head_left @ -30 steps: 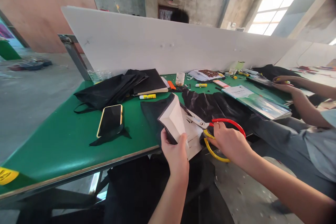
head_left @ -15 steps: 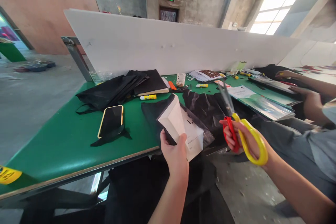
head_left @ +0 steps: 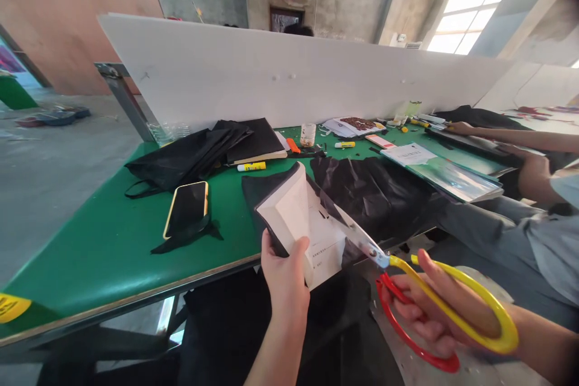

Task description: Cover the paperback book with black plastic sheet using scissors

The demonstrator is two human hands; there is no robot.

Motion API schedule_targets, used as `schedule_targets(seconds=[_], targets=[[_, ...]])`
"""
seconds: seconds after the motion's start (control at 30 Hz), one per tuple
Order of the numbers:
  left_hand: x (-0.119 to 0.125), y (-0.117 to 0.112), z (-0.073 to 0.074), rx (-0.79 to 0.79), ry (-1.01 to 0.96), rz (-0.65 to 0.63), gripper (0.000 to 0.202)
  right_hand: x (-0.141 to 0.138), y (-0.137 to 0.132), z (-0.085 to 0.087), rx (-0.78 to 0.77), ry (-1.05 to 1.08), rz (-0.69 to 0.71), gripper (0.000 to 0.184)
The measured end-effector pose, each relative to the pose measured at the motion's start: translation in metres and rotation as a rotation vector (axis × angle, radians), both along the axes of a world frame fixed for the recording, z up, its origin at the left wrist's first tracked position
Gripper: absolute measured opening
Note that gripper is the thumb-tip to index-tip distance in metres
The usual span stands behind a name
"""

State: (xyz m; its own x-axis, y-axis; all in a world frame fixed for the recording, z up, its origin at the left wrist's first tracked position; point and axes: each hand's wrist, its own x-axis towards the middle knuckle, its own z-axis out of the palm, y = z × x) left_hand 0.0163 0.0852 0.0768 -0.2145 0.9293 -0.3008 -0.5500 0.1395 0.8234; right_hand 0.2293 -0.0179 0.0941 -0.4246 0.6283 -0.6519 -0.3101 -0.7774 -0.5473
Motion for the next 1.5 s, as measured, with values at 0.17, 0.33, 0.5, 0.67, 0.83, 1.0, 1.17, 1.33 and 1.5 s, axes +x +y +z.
schedule_targets(seconds=[0.17, 0.33, 0.5, 0.67, 0.83, 1.0, 1.17, 1.33, 1.5], targets=[[-0.007, -0.006, -0.006, 0.058, 0.078, -0.035, 0.053, -0.009, -0.011, -0.011, -0.109, -0.013, -0.073, 0.061], [-0.007, -0.01, -0.007, 0.075, 0.101, -0.044, 0.048, -0.009, -0.014, -0.025, -0.156, 0.028, -0.129, 0.06], [-0.008, -0.012, 0.002, 0.047, 0.082, -0.057, 0.051, -0.01, -0.014, -0.036, -0.085, 0.049, -0.081, 0.065], [-0.004, -0.012, 0.005, 0.021, 0.069, -0.037, 0.051, -0.008, -0.011, -0.037, -0.069, 0.098, -0.067, 0.073], [0.001, -0.013, 0.004, 0.022, 0.072, 0.008, 0.05, -0.004, -0.009, -0.037, -0.088, 0.157, -0.112, 0.077], [0.0, -0.012, 0.001, 0.046, 0.083, 0.003, 0.049, 0.002, -0.009, -0.051, -0.051, 0.204, -0.091, 0.076], [0.001, -0.013, 0.002, 0.03, 0.086, 0.006, 0.052, 0.01, -0.009, -0.066, 0.014, 0.16, -0.046, 0.075], [0.003, -0.013, 0.005, 0.024, 0.093, 0.004, 0.052, 0.012, -0.009, -0.068, 0.026, 0.098, -0.022, 0.071], [0.002, -0.013, 0.004, 0.004, 0.1, -0.023, 0.048, 0.012, -0.005, -0.072, 0.026, 0.06, 0.013, 0.069]])
